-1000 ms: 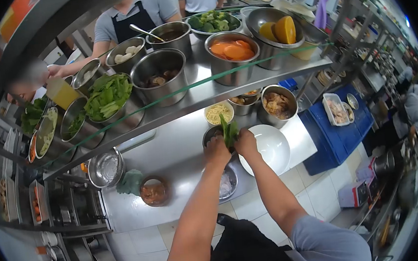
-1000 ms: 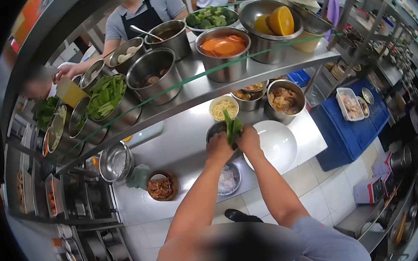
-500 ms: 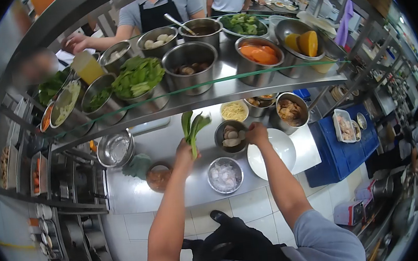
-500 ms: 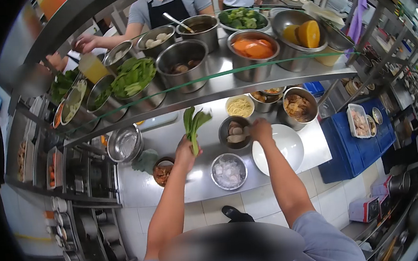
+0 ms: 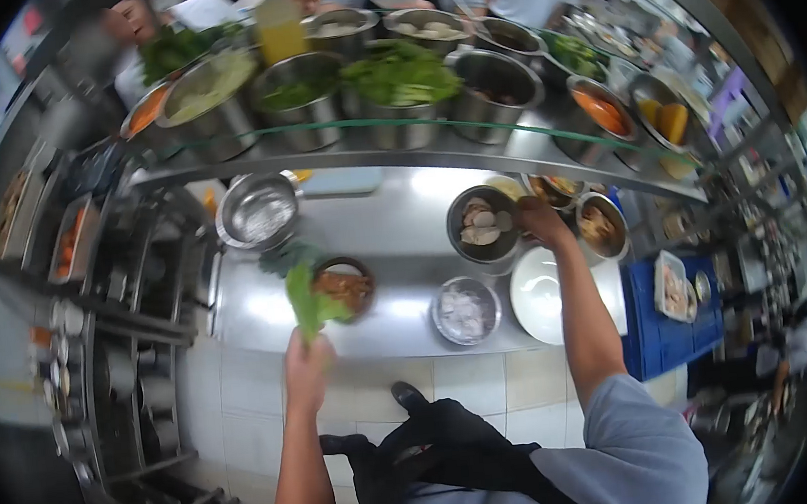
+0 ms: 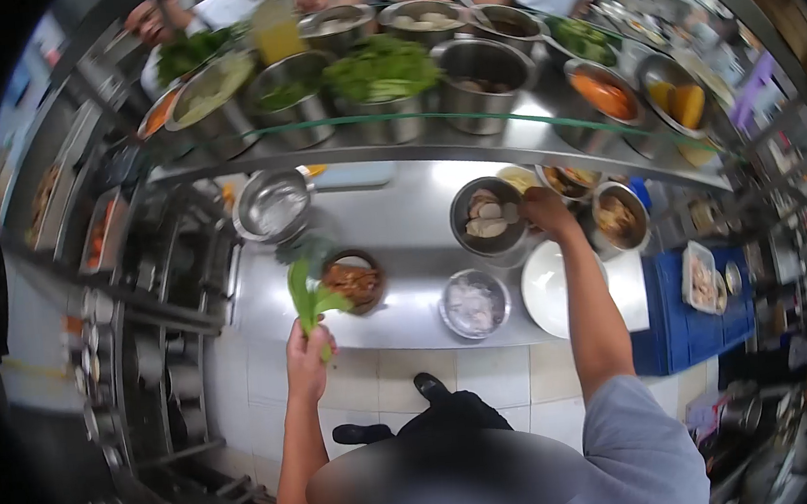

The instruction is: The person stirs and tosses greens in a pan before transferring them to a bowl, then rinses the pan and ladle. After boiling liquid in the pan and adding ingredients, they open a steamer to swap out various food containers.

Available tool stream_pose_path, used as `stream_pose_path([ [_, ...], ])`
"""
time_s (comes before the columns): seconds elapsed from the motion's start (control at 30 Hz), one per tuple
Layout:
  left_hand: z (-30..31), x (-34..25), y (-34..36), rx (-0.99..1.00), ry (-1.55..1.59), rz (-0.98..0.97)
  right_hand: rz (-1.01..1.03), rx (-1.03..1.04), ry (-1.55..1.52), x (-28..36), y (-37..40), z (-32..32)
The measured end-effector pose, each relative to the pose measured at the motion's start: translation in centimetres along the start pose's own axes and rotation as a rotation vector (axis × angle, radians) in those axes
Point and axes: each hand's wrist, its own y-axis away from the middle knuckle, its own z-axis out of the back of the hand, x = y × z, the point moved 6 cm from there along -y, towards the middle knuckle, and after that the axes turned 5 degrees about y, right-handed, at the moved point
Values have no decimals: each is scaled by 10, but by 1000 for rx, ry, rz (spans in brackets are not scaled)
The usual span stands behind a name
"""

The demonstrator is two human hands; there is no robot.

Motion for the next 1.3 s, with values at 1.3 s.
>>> stream_pose_path([
  [1.3,576,101,890,-1602,-761,1219,2368,1766,-151,42,1127,-909],
])
